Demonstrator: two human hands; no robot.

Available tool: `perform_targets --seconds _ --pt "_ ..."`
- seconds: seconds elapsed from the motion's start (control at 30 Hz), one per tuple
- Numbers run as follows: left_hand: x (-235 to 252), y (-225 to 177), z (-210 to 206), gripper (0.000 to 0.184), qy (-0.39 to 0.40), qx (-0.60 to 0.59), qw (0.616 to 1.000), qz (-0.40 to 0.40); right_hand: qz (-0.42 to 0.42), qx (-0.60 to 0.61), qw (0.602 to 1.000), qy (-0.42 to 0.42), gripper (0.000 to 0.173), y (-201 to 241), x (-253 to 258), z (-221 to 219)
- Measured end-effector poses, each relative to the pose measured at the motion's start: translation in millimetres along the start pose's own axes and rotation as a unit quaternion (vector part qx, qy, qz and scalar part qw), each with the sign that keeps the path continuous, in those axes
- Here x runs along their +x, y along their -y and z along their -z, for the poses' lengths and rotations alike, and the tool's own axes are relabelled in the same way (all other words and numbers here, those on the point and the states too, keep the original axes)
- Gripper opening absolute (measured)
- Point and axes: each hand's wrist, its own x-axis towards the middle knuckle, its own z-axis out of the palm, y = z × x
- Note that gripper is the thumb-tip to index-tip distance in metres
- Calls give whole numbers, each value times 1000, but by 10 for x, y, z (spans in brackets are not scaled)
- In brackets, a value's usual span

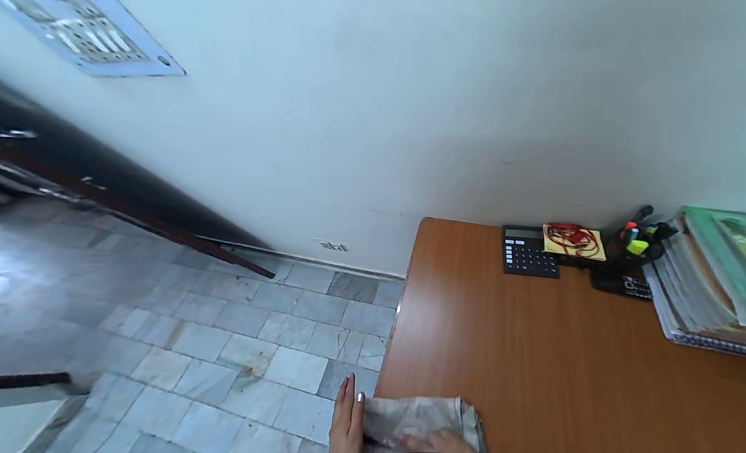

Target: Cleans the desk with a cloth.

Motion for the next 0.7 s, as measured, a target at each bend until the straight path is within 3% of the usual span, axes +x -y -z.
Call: perform_targets --seconds 0.07,0.13,0.27,0.37,0.5,0.7 --pt "-74 56 8 56 -9 10 1000 -21 -40 -14 999 -28 46 -229 -61 218" --pt "-144 75 28 56 -1 13 1000 -29 -139 -29 989 -51 52 -580 -99 606" --pt "-263 63 17 54 26 16 999 -37 -409 -12 906 -110 58 -1190 -298 1491" --pt "-241 -5 -29 53 37 27 996 -71 -491 -7 862 -127 62 -1374 -496 1752" --pt "-43 -255 -126 54 46 21 991 -124 -433 -26 896 -92 67 -972 -512 1379" --pt "452 -771 -648 52 117 64 961 -243 -186 -10 981 -55 54 -85 -799 158"
